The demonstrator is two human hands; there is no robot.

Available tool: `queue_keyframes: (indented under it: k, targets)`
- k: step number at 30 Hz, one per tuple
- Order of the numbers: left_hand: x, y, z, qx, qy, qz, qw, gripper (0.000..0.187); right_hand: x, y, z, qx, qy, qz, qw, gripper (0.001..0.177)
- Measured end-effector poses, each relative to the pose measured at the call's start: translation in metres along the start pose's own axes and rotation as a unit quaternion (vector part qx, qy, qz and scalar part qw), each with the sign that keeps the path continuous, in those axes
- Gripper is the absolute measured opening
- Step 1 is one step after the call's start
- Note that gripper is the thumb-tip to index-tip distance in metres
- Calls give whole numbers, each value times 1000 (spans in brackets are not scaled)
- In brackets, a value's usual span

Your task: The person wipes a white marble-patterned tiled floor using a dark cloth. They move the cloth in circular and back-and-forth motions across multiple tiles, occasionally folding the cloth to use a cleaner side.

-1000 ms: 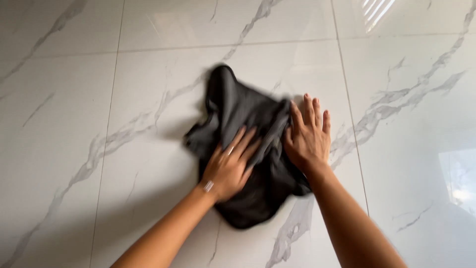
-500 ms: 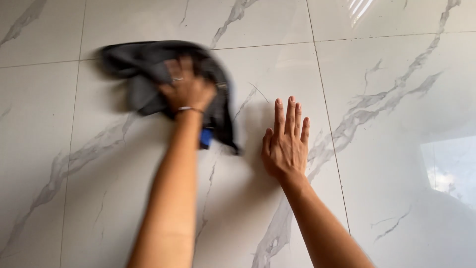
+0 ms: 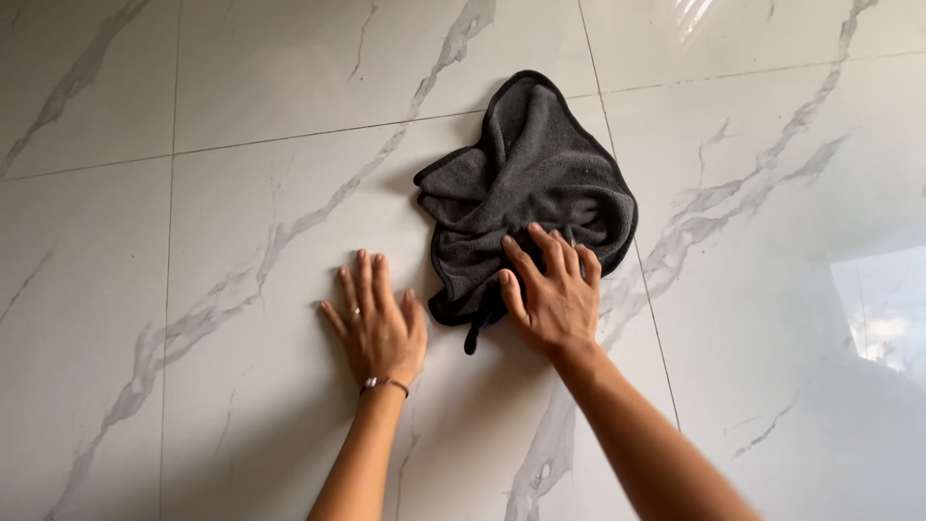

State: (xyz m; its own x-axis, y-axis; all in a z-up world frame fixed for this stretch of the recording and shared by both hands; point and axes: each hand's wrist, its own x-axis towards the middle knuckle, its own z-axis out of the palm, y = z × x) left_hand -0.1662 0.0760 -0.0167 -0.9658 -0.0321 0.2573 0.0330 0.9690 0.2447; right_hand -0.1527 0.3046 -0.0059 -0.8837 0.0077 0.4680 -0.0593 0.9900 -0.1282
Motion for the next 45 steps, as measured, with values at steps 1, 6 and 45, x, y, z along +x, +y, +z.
queue_keyframes:
  k: [1, 6, 45]
  targets:
    - [-6, 2, -2, -2, -2, 4, 1000, 64, -1, 1, -6, -3, 0, 4, 1000, 45]
    - [2, 3, -1, 37, -17, 41, 998, 63, 52, -10, -15, 43, 107, -84, 990, 31]
    - [4, -7, 1, 23, -51, -16, 998, 59, -62, 189, -81, -129, -181, 100, 970, 78]
